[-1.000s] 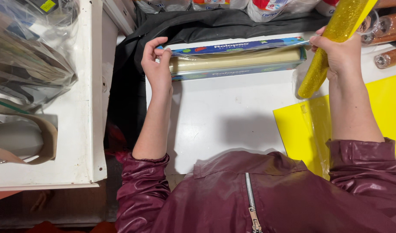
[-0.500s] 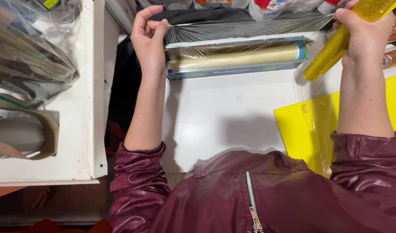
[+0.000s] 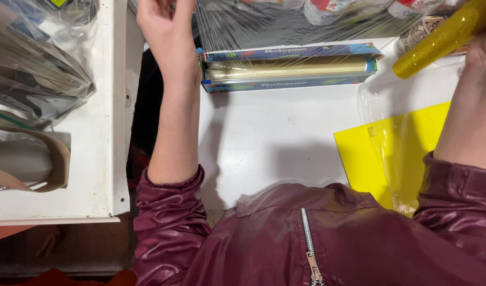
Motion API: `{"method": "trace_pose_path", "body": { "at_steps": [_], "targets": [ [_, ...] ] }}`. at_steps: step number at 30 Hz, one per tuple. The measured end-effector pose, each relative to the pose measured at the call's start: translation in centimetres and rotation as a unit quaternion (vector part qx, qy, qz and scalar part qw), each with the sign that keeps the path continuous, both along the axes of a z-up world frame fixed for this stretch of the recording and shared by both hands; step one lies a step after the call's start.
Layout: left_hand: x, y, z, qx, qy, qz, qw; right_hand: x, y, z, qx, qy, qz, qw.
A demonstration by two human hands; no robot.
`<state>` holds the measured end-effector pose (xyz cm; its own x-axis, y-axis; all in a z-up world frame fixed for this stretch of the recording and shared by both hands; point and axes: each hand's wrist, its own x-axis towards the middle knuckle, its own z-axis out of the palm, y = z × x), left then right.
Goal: The person rolls a sheet of yellow material into a cylinder and then wraps it in plastic film from a dispenser, smoothing the film over the surface with their hands.
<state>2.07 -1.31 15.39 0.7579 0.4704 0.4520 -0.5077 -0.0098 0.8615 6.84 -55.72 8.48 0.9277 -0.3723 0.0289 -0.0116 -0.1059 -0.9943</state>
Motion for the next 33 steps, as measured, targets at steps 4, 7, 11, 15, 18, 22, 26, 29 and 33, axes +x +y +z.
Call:
{"method": "trace_pose_path", "body": {
  "at_steps": [4,7,11,15,18,22,26,29,33],
  "targets": [
    [-6.7,-1.5,0.5,0.058,-0.003,0.008,0.998,-2.6,1.8,0.8,-0.039,0.038,0.020,0.998],
    [-12.6,-2.5,-3.4,0.062,0.030,0.050,0.996,-10.5,2.1,-0.3,-0.103,0.014,0.069,0.992],
    [-19.9,-4.3,-8.5,0.049,0.132,0.096,0.985,-18.2,4.2,-1.7,-0.091,0.076,0.016,0.993],
    [-24.2,-5.4,-13.3,0.011,0.246,0.114,0.962,-23.0,7.5,-2.2,-0.097,0.186,-0.011,0.978],
    [-24.8,-5.5,-15.2,0.026,0.310,0.131,0.941,-24.3,8.5,-3.7,-0.094,0.224,-0.011,0.970],
    [-24.8,-5.4,-17.4,0.064,0.303,0.138,0.941,-23.9,8.2,-4.7,-0.158,0.294,0.005,0.943],
    [-24.4,-5.4,-18.3,0.109,0.296,0.152,0.937,-23.6,7.5,-5.6,-0.188,0.304,0.055,0.932],
    [-24.2,-5.2,-19.2,0.127,0.291,0.150,0.936,-24.8,8.1,-0.9,-0.261,0.361,0.098,0.890],
    [-23.7,-5.0,-19.1,0.142,0.294,0.156,0.932,-26.6,5.5,1.5,-0.450,0.300,0.122,0.832]
  ]
}}
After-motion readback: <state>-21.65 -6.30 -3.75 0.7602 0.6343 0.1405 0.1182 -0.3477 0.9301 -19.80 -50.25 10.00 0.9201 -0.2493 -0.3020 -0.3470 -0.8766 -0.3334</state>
